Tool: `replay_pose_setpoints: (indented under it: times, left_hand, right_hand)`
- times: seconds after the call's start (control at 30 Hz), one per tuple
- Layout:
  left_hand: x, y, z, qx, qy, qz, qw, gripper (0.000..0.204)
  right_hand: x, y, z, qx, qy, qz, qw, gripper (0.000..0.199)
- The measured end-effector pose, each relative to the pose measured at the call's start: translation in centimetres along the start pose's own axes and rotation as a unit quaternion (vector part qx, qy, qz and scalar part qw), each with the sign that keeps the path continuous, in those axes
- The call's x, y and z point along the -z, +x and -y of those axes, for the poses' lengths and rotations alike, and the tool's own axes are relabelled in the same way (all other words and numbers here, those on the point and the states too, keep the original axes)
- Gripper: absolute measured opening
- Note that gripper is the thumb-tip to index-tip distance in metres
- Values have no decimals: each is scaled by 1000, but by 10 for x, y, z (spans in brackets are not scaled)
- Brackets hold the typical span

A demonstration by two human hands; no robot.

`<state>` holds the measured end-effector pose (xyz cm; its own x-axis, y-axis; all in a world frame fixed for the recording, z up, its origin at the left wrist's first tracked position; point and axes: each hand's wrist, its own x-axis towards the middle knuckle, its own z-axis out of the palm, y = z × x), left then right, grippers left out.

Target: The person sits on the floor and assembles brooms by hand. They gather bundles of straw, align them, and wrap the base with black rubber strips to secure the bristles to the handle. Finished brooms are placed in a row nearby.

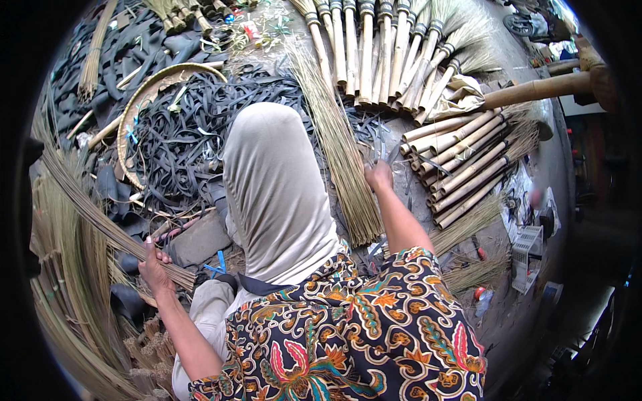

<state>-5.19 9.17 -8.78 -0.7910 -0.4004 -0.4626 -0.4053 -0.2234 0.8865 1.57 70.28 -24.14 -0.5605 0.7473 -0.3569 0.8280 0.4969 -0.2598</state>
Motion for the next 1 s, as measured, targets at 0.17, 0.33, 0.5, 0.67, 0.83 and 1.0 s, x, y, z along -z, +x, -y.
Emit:
replay_pose_setpoints:
  times: [0.17,0.33,0.5,0.67,0.83,1.0]
  left_hand:
    - [-14,-5,-7,0,42,6,999,36]
    - [-23,-13,-10,-30,71,8,997,35]
    - [-36,-19,-12,-27,80,4,996,34]
    - [-36,-19,-10,-16,61,16,998,34]
    - [-30,-20,-5,-25,54,30,998,34]
    - [-30,-23,-3,-31,52,19,998,32]
  right_hand:
    - [-28,-21,-37,-141,-60,19,988,64]
    - [-36,-19,-50,-141,-43,66,987,73]
    - [-38,-17,-62,-111,-52,178,976,72]
    - [-41,-22,-65,-88,-44,204,974,62]
    - [-37,-26,-72,-47,-32,140,988,54]
    - [-25,-35,-60,25,-2,112,993,45]
